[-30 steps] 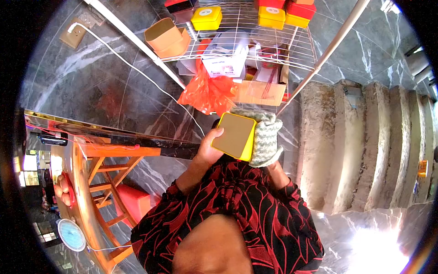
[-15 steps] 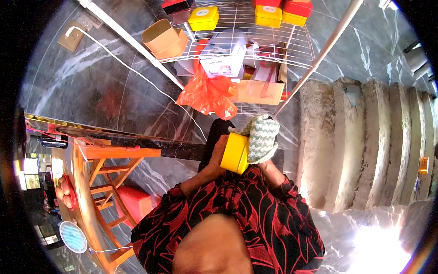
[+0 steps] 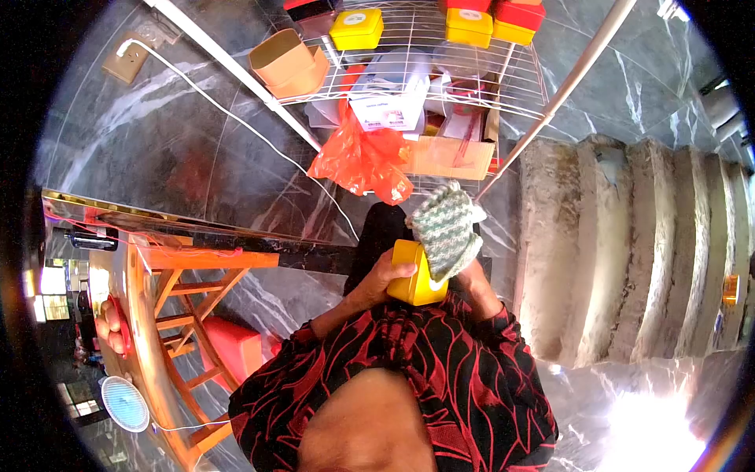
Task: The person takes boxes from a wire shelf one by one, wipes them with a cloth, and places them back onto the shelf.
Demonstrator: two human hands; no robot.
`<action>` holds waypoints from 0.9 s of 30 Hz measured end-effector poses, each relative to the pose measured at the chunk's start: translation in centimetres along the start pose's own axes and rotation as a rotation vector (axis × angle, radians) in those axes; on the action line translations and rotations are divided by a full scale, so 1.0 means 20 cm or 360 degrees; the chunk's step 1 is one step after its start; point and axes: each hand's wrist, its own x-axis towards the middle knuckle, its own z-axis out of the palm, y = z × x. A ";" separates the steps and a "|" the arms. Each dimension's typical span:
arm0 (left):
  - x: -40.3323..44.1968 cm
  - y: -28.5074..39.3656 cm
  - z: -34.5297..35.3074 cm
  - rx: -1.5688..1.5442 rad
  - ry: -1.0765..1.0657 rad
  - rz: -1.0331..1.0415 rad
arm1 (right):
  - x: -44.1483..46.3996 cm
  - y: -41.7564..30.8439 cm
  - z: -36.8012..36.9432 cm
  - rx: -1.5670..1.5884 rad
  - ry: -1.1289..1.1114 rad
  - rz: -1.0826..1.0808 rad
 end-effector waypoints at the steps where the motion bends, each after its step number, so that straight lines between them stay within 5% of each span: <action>1: 0.00 0.01 0.01 -0.0064 0.0029 -0.0027 | 0.00 0.00 -0.01 0.0007 0.0000 0.0004; 10: 0.02 0.05 -0.25 -0.0641 0.0471 0.0250 | -0.01 -0.02 -0.07 0.0098 -0.0010 0.0045; 13: 0.03 0.05 -0.27 -0.0722 0.0241 0.0248 | -0.01 -0.02 -0.05 0.0124 -0.0005 0.0054; 15: -0.01 0.08 -0.17 -0.0327 -0.0021 0.0137 | -0.01 -0.02 -0.02 0.0137 -0.0013 0.0061; 22: -0.01 0.06 -0.07 -0.0191 0.0011 -0.0101 | -0.01 -0.02 0.03 0.0191 -0.0013 0.0086; 27: 0.00 0.05 -0.05 -0.0065 0.0008 0.0017 | 0.01 -0.01 0.08 0.0259 0.0008 0.0132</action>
